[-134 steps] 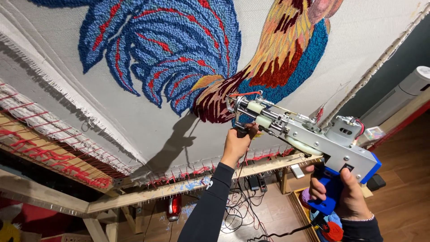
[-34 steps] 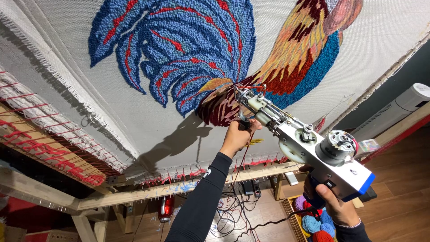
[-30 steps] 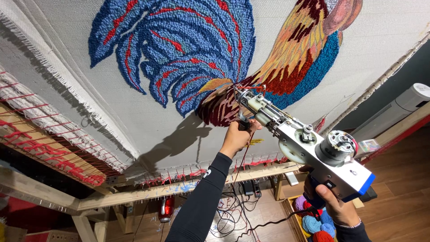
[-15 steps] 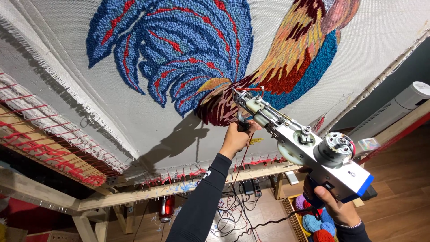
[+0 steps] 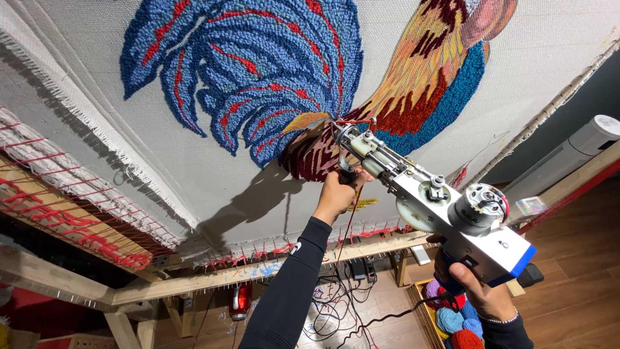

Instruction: The person threads red yarn into a tufting gun and uses it to fill in the tail feathers of a rooster design on a canvas frame. After tufting, the person pulls out loose yarn strands by hand.

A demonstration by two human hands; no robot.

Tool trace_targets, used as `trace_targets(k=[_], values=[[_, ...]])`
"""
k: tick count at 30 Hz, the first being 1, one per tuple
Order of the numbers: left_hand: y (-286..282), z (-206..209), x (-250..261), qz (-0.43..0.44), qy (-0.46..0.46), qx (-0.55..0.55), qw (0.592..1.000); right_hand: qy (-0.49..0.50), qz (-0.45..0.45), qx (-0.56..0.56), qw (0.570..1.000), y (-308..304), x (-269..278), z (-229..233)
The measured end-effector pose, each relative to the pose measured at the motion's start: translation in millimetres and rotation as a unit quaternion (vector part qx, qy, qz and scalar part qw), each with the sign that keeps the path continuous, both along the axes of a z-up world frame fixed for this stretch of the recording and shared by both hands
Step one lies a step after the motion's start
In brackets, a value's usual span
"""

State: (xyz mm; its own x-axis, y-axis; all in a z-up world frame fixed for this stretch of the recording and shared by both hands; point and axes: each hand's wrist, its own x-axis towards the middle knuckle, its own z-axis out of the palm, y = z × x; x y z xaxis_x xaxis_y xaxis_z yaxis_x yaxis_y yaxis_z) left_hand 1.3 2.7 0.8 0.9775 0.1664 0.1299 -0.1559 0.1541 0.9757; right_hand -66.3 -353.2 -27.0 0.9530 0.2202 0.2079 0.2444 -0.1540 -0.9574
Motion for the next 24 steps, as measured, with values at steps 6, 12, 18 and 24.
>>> trace_targets(k=[6, 12, 18, 24], values=[[0, 1, 3, 0.002, -0.008, -0.009, 1.0, 0.025, 0.043, 0.042, 0.998, 30, -15, 45], [1, 1, 7, 0.001, 0.002, -0.016, 1.0, 0.033, 0.051, 0.029, 0.998, 17, -5, 24], [5, -5, 19, 0.007, 0.014, 0.002, 1.0, 0.028, -0.003, 0.008, 1.0, 2, 13, -4], [23, -28, 52, 0.0, -0.037, -0.002, 0.999, -0.147, 0.0, -0.159, 0.976, 52, 6, 58]])
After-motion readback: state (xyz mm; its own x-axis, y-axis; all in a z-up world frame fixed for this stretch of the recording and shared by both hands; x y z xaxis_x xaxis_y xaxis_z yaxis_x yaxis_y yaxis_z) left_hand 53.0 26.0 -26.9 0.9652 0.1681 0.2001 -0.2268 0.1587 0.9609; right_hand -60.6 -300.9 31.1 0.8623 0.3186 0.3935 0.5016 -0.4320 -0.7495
